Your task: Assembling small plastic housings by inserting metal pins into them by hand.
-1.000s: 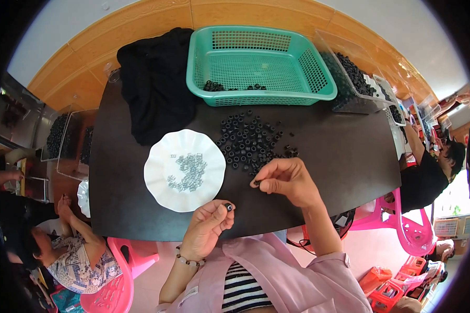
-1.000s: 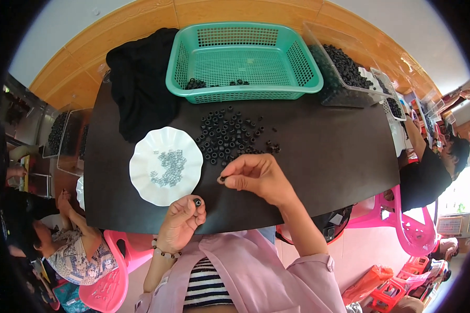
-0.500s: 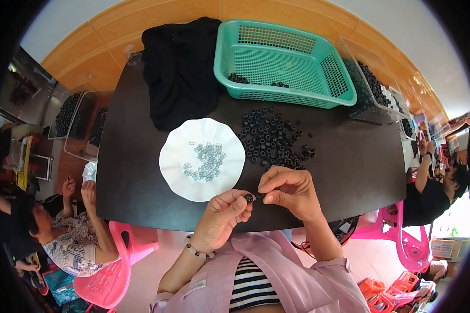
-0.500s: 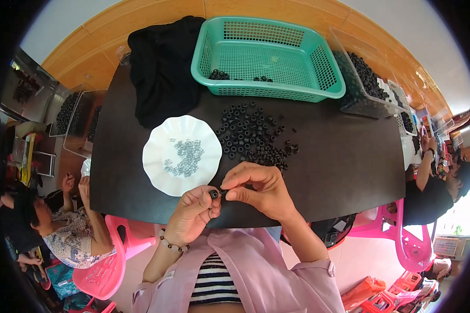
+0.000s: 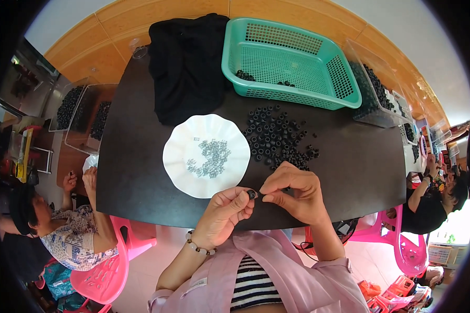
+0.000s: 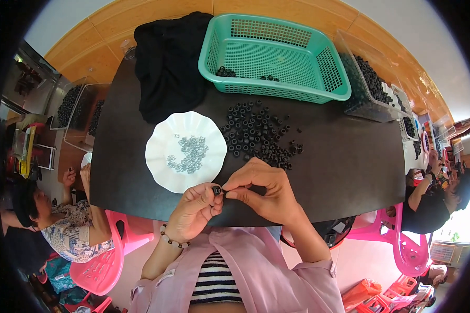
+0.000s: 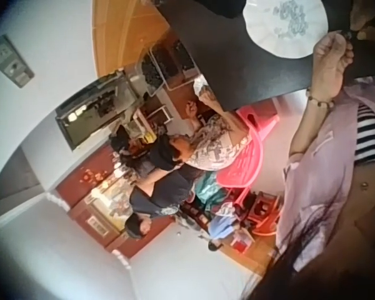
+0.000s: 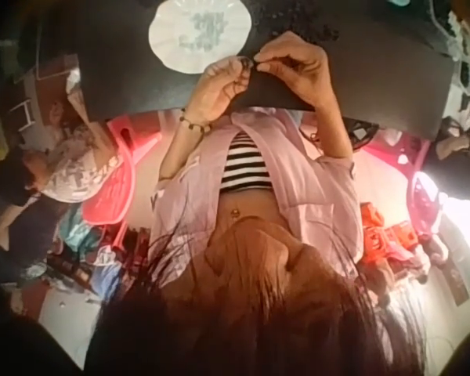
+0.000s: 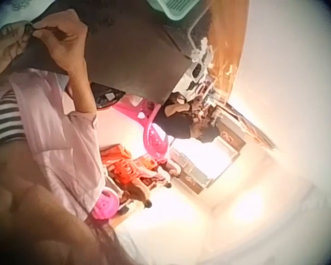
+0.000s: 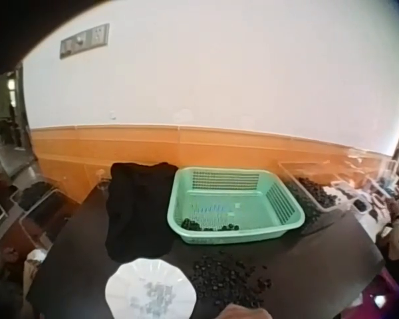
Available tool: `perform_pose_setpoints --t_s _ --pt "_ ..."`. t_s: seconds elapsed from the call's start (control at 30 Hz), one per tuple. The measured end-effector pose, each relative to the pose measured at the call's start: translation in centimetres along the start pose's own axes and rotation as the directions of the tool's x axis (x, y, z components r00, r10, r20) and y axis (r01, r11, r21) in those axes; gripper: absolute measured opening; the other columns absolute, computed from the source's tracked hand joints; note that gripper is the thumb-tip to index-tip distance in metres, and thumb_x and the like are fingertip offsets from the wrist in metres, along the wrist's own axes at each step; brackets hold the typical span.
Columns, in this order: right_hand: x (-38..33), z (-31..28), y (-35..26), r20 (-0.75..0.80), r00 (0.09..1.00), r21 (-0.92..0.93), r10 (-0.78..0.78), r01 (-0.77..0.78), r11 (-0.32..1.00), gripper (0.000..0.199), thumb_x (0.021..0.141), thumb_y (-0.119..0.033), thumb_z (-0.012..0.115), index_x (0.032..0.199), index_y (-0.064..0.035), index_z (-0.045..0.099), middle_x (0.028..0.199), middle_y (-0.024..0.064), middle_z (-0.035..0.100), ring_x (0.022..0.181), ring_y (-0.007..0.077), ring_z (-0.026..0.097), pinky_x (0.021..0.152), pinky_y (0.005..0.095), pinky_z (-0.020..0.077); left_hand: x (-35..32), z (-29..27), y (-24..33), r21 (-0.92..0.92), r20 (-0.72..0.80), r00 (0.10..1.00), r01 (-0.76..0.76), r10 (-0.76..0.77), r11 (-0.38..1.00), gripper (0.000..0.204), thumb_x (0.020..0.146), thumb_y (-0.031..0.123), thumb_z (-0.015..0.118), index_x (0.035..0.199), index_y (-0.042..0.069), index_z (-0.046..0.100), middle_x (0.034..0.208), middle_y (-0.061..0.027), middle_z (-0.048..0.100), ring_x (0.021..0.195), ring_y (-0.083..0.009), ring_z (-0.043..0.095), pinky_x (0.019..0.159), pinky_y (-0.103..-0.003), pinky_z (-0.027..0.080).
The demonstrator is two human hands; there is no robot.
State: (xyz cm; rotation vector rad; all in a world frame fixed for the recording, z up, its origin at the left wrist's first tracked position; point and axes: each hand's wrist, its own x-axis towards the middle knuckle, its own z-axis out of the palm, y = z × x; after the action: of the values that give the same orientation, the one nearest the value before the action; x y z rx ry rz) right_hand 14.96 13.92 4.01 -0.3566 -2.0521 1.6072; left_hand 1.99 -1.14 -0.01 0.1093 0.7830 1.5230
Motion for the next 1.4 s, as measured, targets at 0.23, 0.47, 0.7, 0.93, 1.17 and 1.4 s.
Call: perform_pose_setpoints --t_s 0.23,0.47,0.7,0.93,1.17,1.4 --pt "0.1 0.2 0.0 0.038 0.999 -0.052 -0.030 0.032 0.998 0.017 0.068 -0.001 0.078 0.082 -0.0065 0.073 0.084 0.0029 0.068 0.077 0.0144 0.055 0.072 0.0273 0.0424 0.0 -0.3 -0.1 0.000 0.014 1.000 0.007 -0.007 1.000 0.028 0.092 0.028 0.061 0.101 0.002 0.063 0.084 -0.0012 0.061 0.075 -0.0091 0.055 0.070 -0.024 0.045" --pt "0.1 0.1 0.2 0.058 0.998 -0.051 -0.024 0.027 0.998 0.017 0.068 -0.001 0.078 0.083 -0.0070 0.073 0.084 0.0026 0.067 0.078 0.0141 0.056 0.072 0.0270 0.0426 0.0 -0.5 -0.3 0.098 -0.018 1.000 -0.015 0.016 0.995 0.028 0.091 0.026 0.062 0.104 0.001 0.063 0.081 -0.0034 0.062 0.072 -0.0100 0.056 0.067 -0.024 0.046" --pt "0.2 0.0 0.5 0.112 0.993 0.007 0.021 -0.022 1.000 0.017 0.069 -0.003 0.078 0.084 -0.0063 0.072 0.084 0.0030 0.067 0.079 0.0140 0.056 0.072 0.0270 0.0436 0.1 -0.7 -0.2 0.174 0.006 0.998 -0.058 0.058 0.983 0.028 0.089 0.025 0.065 0.101 0.000 0.064 0.078 -0.0034 0.062 0.070 -0.0104 0.055 0.065 -0.022 0.045" --pt "0.7 -0.1 0.2 0.273 0.945 0.177 0.178 -0.231 0.957 0.035 0.070 -0.010 0.080 0.104 -0.0061 0.071 0.097 0.0054 0.066 0.086 0.0141 0.056 0.070 0.0271 0.0446 -0.1 -0.3 1.3 0.359 0.010 0.996 -0.082 0.084 0.930 0.027 0.083 0.023 0.072 0.094 -0.001 0.068 0.075 -0.0036 0.063 0.064 -0.0097 0.054 0.058 -0.022 0.044" --pt "0.9 0.0 1.3 0.361 0.932 0.142 0.020 -0.076 0.987 0.036 0.072 -0.015 0.078 0.107 -0.0061 0.071 0.105 0.0078 0.067 0.093 0.0171 0.057 0.078 0.0294 0.0441 -0.3 -1.0 1.8 0.401 0.044 0.999 -0.045 0.030 0.915 0.027 0.084 0.025 0.072 0.092 -0.001 0.070 0.075 -0.0051 0.066 0.063 -0.0079 0.057 0.059 -0.020 0.048" --pt "-0.1 0.9 1.9 0.289 0.956 0.264 0.056 -0.136 0.955 0.033 0.074 -0.007 0.076 0.107 -0.0068 0.070 0.105 0.0058 0.067 0.094 0.0166 0.057 0.083 0.0300 0.0450 -0.8 -0.7 1.2 0.271 -0.019 1.000 -0.016 0.022 0.962 0.032 0.085 0.031 0.069 0.089 -0.001 0.070 0.073 -0.0049 0.065 0.062 -0.0092 0.056 0.056 -0.021 0.046"
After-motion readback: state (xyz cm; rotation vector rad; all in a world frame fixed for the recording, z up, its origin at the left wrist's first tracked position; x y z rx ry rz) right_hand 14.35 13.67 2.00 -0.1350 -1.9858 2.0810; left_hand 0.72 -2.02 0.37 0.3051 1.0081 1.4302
